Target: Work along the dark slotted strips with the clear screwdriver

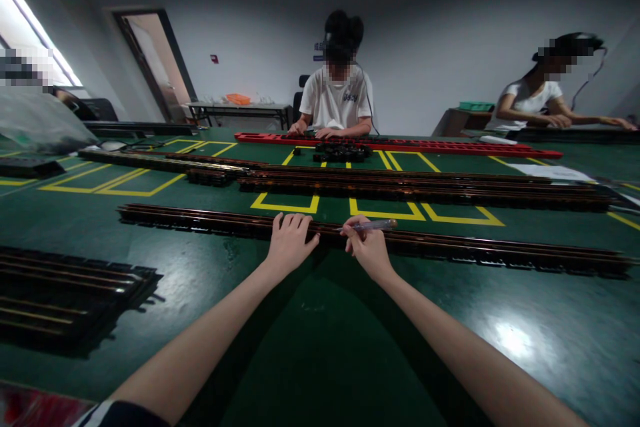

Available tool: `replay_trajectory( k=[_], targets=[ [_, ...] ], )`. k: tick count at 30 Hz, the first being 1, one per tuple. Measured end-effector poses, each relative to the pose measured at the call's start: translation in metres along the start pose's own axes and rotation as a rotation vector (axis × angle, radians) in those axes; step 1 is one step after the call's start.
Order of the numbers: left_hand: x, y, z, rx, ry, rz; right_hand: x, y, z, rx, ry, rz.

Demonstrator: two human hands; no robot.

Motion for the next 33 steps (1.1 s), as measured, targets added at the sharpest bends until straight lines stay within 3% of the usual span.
replay_trajectory(
  k=[14, 33],
  targets=[
    [0.0019, -0.0001, -0.0003, 0.003, 0.039, 0.066, -0.0002, 0.0011, -0.0023, -0.033, -0.005, 0.017],
    [0.002, -0.0044, 0.0, 0.002, 0.009, -0.008, 0.0007, 0.0001, -0.0038, 0.016, 0.001, 0.011]
  ],
)
Point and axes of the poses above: each hand's wrist, its own x-axis away from the middle knuckle, its own y-axis out of the palm, z = x × y, the point moved 1 cm from there along -x, towards the middle knuckle, and after that the axes turned 1 degree about -z, right-handed, at the moved point
